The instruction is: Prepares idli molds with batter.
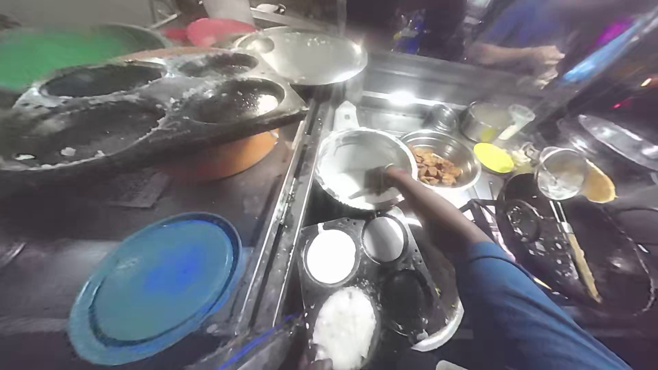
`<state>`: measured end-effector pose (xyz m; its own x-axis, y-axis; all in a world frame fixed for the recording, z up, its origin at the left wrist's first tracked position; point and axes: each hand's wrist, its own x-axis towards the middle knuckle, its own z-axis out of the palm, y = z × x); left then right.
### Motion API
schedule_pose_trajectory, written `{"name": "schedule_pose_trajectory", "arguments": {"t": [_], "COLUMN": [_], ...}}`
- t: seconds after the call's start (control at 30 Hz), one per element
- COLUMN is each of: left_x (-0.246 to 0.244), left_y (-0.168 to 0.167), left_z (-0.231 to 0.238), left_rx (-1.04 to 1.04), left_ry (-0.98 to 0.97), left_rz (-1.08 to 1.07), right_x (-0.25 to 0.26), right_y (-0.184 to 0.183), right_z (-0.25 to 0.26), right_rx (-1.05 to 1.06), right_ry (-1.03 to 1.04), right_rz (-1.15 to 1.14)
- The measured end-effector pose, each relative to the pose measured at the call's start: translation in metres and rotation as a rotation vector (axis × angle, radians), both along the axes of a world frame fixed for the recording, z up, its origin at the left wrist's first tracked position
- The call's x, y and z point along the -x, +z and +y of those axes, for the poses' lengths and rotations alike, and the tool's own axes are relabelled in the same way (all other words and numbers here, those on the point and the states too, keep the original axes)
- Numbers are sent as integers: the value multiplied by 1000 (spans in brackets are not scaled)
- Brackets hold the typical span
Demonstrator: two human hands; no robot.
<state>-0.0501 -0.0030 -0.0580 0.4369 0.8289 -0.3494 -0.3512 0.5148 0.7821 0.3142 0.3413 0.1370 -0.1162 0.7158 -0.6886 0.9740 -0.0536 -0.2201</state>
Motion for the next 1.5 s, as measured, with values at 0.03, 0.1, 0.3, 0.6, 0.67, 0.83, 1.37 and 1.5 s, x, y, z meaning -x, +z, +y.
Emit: {"name": "schedule_pose_trajectory", "arguments": {"t": [0.03,0.1,0.3,0.6,0.67,0.83,1.37,1.5], "left_x": [-11,-40,-61,-83,-91,-93,-72,-67], "left_y": [12,57,52,74,89,40,28,20], "left_z": [-1,-4,-28,-44,-43,-44,-10,-9], "left_rx": [-30,158,158,124,165,54,-18,-3], "left_ry": [42,234,387,401,421,408,300,318], "left_rz": [-42,-21,-11,-111,-109,-282,-163,-116], "right_x": [-14,-33,-65,-97,-93,-82,-79,-4], "right_y": [7,25,60,56,39,-17,44,-4], "right_z": [-1,-18,-126,-342,-388,-477,-95,-14], "right_rx": [-30,-108,-226,-379,-433,-976,-552,-393], "right_ry": [-20,-84,-395,-413,-447,-306,-186,-75], "right_rz": [58,110,404,323,180,-116,-118,-311]}}
